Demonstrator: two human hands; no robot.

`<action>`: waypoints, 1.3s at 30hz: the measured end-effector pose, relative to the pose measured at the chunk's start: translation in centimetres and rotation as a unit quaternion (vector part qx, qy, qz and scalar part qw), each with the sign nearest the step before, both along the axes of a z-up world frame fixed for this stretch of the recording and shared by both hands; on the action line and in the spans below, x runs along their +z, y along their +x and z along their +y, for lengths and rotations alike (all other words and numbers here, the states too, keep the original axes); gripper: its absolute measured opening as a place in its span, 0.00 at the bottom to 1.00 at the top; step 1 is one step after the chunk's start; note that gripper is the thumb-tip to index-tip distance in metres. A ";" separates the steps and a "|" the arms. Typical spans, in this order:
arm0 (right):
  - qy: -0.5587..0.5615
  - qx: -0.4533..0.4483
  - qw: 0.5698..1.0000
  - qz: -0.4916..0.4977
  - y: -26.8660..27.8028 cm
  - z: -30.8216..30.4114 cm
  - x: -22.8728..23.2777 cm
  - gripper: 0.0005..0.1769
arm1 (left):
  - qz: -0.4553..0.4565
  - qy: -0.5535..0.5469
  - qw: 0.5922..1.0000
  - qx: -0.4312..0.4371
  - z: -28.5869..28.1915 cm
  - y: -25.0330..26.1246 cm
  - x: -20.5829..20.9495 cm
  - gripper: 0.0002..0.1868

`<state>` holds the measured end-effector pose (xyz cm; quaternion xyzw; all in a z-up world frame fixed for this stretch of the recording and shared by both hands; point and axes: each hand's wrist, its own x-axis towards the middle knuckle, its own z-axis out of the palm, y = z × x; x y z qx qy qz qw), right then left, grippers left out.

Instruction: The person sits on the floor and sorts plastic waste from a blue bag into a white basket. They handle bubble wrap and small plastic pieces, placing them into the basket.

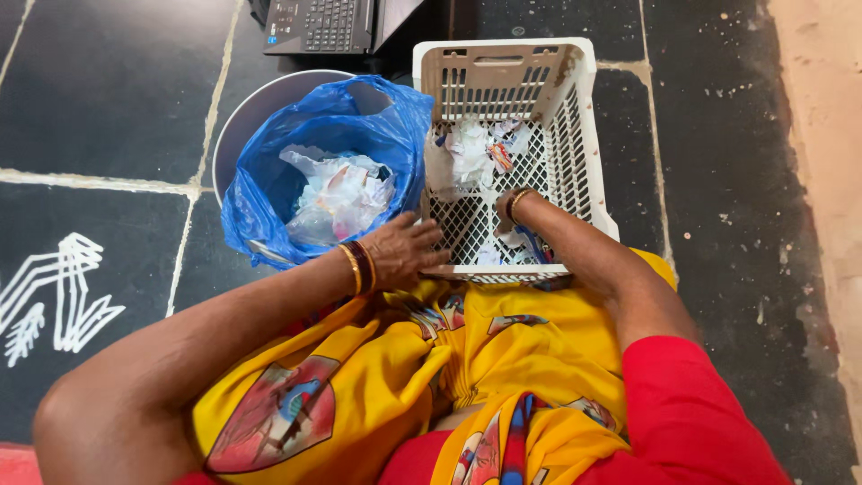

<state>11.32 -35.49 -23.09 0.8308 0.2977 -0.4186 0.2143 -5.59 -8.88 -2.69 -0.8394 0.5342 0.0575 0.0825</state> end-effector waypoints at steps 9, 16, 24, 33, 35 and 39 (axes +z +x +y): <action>-0.005 0.010 1.000 0.013 -2.6 -2.5 -3.9 0.36 | 0.083 0.051 0.994 0.044 0.4 -0.8 -2.8 0.34; -0.041 0.007 0.999 0.008 -3.1 -1.5 -4.7 0.26 | 0.104 0.133 0.985 0.046 0.3 -1.0 -1.6 0.45; 0.049 0.060 0.996 -0.042 -3.0 -2.4 -5.1 0.14 | 0.122 0.134 0.982 0.046 0.3 -1.5 -0.7 0.49; 0.415 -0.129 0.889 -0.144 2.9 -1.4 -3.0 0.07 | 0.090 0.081 0.992 0.045 1.1 -1.3 -1.6 0.41; 0.469 -0.185 0.850 -0.153 3.7 -1.2 -1.2 0.07 | 0.099 0.088 0.990 0.047 1.2 -1.2 -1.6 0.40; 0.557 -0.341 0.749 -0.111 3.4 -0.6 3.5 0.08 | 0.087 0.099 0.990 0.046 1.3 -1.3 -1.7 0.41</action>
